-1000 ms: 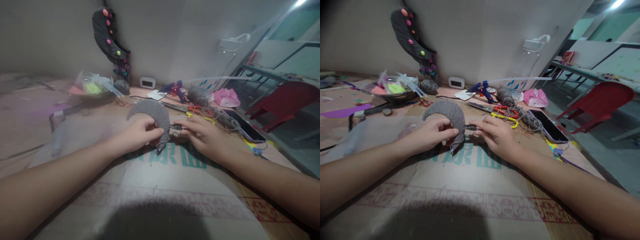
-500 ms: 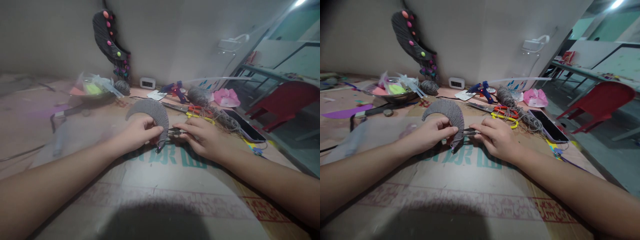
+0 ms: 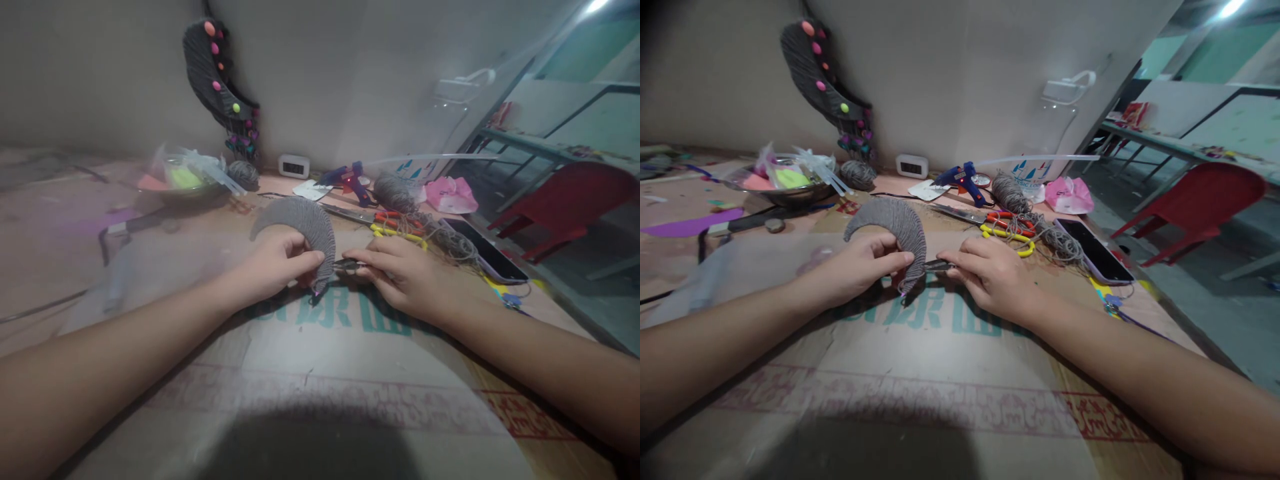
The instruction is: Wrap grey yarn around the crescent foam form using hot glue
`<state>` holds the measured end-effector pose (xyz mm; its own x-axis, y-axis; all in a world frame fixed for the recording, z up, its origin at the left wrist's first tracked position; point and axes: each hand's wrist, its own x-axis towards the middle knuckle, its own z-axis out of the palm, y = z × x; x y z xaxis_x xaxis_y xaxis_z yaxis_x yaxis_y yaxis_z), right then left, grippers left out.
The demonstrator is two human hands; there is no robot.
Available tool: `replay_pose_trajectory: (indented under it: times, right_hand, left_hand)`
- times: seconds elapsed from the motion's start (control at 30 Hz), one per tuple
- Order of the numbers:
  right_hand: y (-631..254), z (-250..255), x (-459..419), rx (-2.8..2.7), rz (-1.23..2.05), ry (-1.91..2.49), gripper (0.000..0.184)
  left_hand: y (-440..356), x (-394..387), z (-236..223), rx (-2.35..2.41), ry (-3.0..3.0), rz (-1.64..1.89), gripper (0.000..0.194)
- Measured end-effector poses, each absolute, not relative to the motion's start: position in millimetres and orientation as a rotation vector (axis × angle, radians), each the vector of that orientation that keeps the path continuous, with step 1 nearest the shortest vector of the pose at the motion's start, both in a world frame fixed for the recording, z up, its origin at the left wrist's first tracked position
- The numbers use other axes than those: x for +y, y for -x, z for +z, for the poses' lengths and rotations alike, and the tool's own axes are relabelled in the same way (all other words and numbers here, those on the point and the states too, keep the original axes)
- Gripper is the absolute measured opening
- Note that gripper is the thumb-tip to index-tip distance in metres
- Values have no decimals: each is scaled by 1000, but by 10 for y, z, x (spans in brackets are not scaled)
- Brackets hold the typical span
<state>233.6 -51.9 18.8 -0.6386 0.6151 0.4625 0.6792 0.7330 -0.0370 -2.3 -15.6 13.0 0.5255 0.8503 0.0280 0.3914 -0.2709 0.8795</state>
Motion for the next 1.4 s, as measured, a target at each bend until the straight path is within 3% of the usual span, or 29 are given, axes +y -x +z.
replay_pose_trajectory:
  times: [1.4]
  right_hand:
    - [-2329, 197, -538, -2506, -237, 943, 32]
  left_hand:
    - [3, -170, 157, 1069, -1907, 632, 34]
